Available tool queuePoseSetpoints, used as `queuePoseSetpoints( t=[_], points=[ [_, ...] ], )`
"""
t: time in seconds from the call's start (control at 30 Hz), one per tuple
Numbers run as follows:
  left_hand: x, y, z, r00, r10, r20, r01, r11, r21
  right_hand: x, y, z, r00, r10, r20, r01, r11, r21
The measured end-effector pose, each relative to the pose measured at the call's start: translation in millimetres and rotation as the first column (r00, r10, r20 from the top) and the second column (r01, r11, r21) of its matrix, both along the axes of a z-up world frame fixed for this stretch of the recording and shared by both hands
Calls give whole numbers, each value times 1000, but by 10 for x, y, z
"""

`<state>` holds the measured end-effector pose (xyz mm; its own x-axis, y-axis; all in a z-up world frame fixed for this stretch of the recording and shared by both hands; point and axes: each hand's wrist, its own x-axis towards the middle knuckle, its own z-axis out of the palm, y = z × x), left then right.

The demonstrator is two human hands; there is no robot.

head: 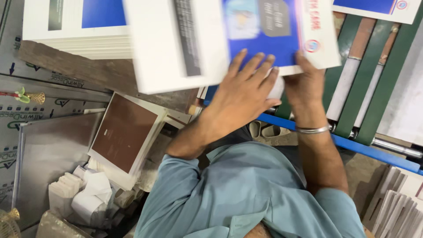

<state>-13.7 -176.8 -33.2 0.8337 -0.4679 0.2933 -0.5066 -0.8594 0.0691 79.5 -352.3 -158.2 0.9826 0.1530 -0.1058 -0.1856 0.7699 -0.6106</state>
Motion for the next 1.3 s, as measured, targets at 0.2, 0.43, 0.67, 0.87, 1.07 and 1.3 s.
queuePoseSetpoints(
  t=[0.2,0.43,0.67,0.87,1.07,1.3],
  points=[
    [-24,926,347,857,421,-297,-432,901,31,270,-996,-913,920,-390,-33,378,909,-174],
    [204,1785,120,845,412,341,-417,907,-62,246,-1926,-1646,698,-700,-152,621,697,-359],
    [177,1750,197,838,405,365,-404,911,-83,-203,-2151,-2025,711,-702,-38,612,644,-460],
    [132,1796,332,900,321,297,-266,941,-211,-925,-2002,-2015,759,-647,-75,539,689,-485],
    [452,1771,-134,701,479,529,-349,877,-331,-1054,-1917,-1883,775,-630,-59,529,697,-484],
    [614,1818,-505,574,509,642,-305,860,-409,-461,-1912,-1907,751,-660,-4,589,674,-446]
  ],
)
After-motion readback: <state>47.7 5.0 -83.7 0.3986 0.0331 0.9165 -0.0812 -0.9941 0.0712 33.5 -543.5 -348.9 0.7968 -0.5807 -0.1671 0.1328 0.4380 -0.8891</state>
